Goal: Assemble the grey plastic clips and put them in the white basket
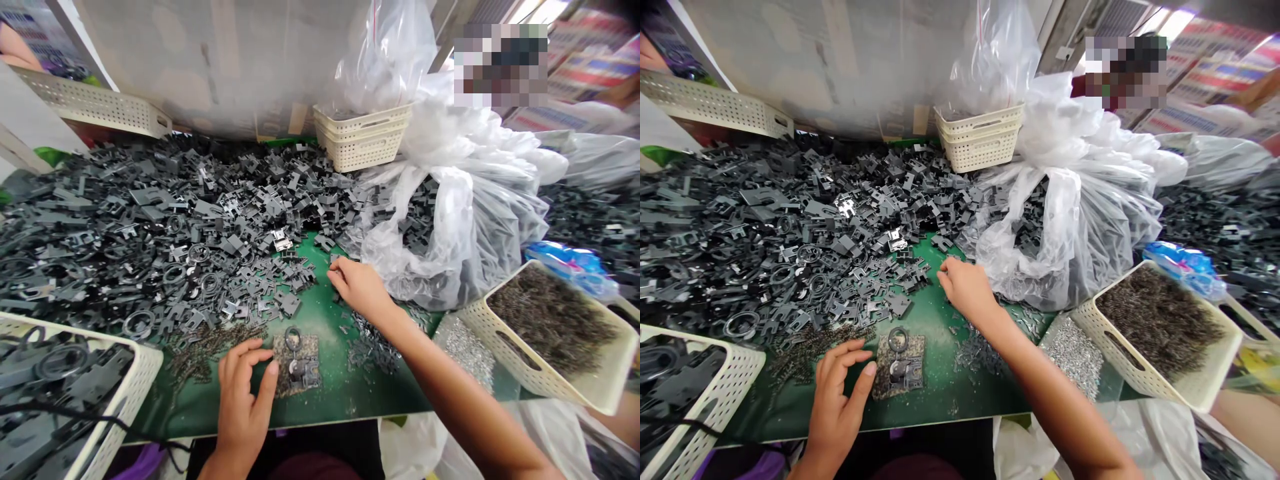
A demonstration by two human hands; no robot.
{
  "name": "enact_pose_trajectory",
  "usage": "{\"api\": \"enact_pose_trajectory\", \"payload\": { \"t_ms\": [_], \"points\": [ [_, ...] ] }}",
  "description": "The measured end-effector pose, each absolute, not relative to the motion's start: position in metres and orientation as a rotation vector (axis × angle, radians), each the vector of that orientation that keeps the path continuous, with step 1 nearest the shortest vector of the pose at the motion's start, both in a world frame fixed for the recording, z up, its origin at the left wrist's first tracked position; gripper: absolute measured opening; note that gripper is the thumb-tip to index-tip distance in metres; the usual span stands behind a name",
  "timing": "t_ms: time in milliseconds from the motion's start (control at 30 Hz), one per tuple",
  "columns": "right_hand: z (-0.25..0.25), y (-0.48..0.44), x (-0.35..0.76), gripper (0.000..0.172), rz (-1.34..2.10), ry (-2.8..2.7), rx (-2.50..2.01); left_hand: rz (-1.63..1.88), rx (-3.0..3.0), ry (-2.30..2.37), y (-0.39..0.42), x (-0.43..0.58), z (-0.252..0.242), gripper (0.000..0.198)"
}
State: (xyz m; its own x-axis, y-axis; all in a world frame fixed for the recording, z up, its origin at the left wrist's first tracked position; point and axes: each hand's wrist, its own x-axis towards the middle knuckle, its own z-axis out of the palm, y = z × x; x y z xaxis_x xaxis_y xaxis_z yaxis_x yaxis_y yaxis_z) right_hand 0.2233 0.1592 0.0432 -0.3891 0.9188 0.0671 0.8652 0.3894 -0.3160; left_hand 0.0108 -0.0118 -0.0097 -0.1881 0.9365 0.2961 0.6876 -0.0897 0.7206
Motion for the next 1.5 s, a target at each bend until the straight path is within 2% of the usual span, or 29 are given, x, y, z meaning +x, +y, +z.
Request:
{"api": "enact_pose_trajectory", "payload": {
  "t_ms": [100, 200, 267, 333, 433, 500, 633, 733, 833, 1000, 1167, 1300, 1400, 1500],
  "points": [
    [0.035, 0.152, 0.224, 0.015, 0.336, -2.468, -1.594, 1.174, 1.753, 1.876, -0.019, 0.008, -0.011, 0.010],
    [0.033, 0.141, 0.228, 0.006, 0.425, -2.531, -1.515, 1.197, 1.696, 1.870, -0.026, 0.005, -0.012, 0.009],
    [0.042, 0.129, 0.229, 0.014, 0.556, -2.496, -1.451, 1.229, 1.614, 1.828, -0.028, 0.005, -0.008, 0.008],
    [0.058, 0.114, 0.226, 0.022, 0.921, -2.377, -1.298, 1.233, 1.448, 1.710, -0.026, 0.008, 0.000, 0.013],
    [0.083, 0.087, 0.214, 0.031, 1.695, -2.093, -0.826, 1.130, 1.105, 1.354, -0.016, 0.015, 0.020, 0.040],
    [0.092, 0.072, 0.205, 0.032, 1.819, -2.009, -0.663, 1.056, 0.956, 1.150, -0.009, 0.019, 0.031, 0.051],
    [0.088, 0.054, 0.202, 0.029, 1.385, -2.189, -0.812, 1.105, 0.869, 1.165, -0.011, 0.024, 0.036, 0.038],
    [0.075, 0.045, 0.211, 0.024, 1.125, -2.385, -0.838, 1.145, 0.884, 1.291, -0.024, 0.027, 0.030, 0.035],
    [0.063, 0.039, 0.218, 0.017, 0.951, -2.431, -0.859, 1.092, 1.183, 1.438, -0.030, 0.029, 0.025, 0.030],
    [0.044, 0.038, 0.222, 0.020, 0.671, -2.523, -0.982, 0.820, 1.868, 1.724, -0.017, 0.023, 0.013, 0.027],
    [0.036, 0.034, 0.221, 0.020, 0.737, -2.507, -1.216, 0.734, 1.916, 1.829, -0.010, 0.021, 0.001, 0.037],
    [0.040, 0.035, 0.221, 0.042, 0.909, -2.494, -1.299, 0.717, 1.927, 1.827, -0.015, 0.020, 0.001, 0.028],
    [0.046, 0.036, 0.220, 0.027, 1.025, -2.568, -1.196, 0.749, 1.837, 1.625, -0.027, 0.015, 0.010, 0.027],
    [0.051, 0.033, 0.215, 0.020, 1.047, -2.591, -1.019, 0.709, 1.683, 1.467, -0.038, 0.004, 0.024, 0.058]
  ]
}}
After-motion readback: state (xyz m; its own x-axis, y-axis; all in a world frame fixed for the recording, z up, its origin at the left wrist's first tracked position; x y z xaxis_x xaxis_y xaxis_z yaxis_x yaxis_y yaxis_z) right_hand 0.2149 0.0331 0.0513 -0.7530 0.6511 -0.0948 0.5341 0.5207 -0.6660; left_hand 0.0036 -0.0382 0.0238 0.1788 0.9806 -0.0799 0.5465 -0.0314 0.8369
